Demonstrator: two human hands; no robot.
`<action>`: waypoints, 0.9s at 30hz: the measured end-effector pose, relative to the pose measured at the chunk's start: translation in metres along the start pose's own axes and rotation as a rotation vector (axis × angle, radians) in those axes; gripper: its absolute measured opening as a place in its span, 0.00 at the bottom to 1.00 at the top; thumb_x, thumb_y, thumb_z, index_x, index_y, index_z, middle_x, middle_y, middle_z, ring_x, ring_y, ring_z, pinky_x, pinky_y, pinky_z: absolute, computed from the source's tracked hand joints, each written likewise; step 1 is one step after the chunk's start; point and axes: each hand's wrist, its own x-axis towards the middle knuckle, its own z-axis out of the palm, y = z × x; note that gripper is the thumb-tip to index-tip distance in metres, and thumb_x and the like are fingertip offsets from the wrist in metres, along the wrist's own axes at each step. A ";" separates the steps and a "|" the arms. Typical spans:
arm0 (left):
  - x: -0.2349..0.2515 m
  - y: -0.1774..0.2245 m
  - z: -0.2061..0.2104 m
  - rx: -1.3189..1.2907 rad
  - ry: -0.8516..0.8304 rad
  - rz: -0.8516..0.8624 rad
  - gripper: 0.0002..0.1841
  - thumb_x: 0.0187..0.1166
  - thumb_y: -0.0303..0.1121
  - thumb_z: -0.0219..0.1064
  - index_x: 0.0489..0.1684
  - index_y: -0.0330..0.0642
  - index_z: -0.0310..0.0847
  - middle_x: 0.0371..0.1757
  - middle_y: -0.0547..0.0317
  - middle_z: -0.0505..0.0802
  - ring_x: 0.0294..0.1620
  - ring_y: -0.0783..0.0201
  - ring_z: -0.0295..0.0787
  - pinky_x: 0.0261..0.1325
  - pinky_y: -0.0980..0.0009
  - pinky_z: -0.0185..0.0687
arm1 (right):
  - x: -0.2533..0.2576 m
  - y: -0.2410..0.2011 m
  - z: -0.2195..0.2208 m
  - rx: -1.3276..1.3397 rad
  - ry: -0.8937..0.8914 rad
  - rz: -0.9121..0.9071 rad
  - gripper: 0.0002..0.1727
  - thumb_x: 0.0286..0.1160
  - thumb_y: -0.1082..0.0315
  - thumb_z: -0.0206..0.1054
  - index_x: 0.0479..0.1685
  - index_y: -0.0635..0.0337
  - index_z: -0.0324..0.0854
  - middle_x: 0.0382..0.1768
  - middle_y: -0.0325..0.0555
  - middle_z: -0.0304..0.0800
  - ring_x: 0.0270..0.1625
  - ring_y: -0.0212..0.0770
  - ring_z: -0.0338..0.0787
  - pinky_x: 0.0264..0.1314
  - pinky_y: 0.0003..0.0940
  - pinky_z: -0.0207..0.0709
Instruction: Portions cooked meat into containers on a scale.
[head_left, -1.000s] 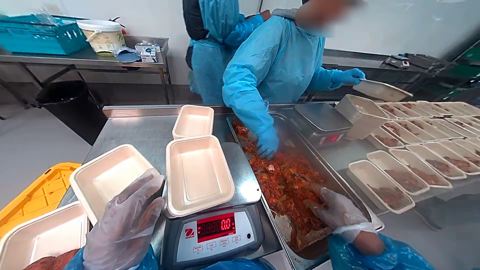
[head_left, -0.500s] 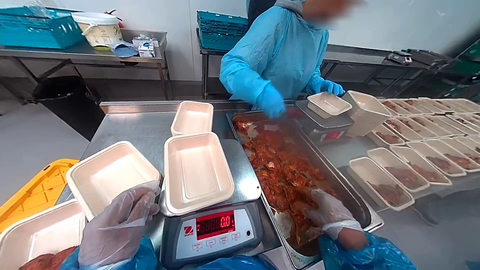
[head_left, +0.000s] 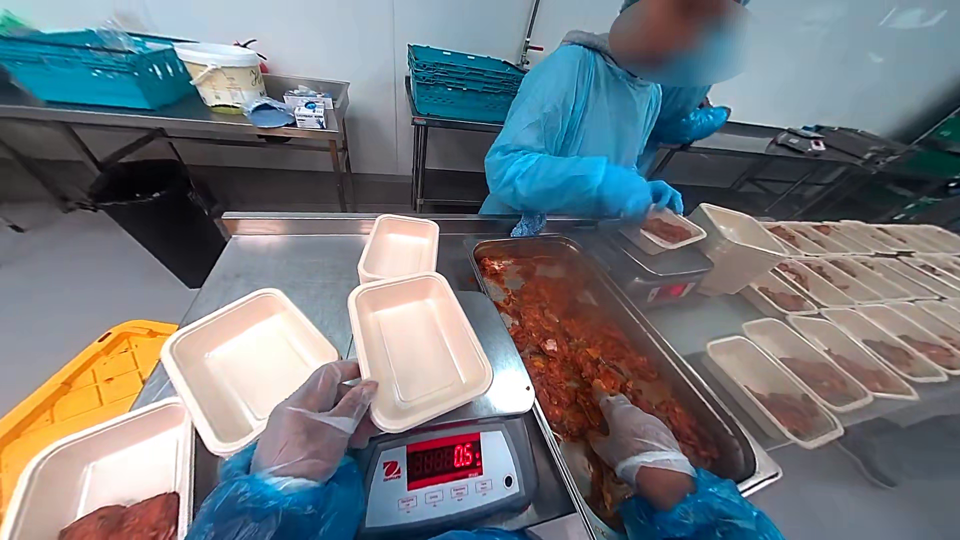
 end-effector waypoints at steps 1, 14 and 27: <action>0.002 0.002 0.001 -0.029 -0.020 -0.018 0.10 0.79 0.24 0.68 0.55 0.36 0.83 0.28 0.56 0.95 0.21 0.67 0.92 0.25 0.73 0.89 | 0.001 0.007 -0.003 0.041 0.015 -0.004 0.42 0.69 0.59 0.75 0.88 0.56 0.67 0.77 0.62 0.80 0.74 0.65 0.84 0.73 0.65 0.77; 0.014 0.006 0.006 -0.180 -0.109 -0.039 0.05 0.77 0.19 0.67 0.46 0.34 0.81 0.21 0.57 0.90 0.16 0.68 0.87 0.21 0.75 0.85 | -0.041 0.036 -0.059 1.028 0.566 -0.560 0.34 0.49 0.60 0.76 0.67 0.51 0.88 0.46 0.39 0.98 0.45 0.34 0.97 0.46 0.38 0.93; -0.009 -0.003 -0.008 -0.250 -0.236 -0.095 0.06 0.82 0.27 0.64 0.49 0.36 0.81 0.28 0.56 0.94 0.22 0.64 0.93 0.25 0.72 0.90 | -0.086 -0.145 -0.101 0.013 0.407 -0.916 0.30 0.76 0.63 0.67 0.82 0.42 0.79 0.59 0.50 0.94 0.51 0.57 0.95 0.47 0.62 0.84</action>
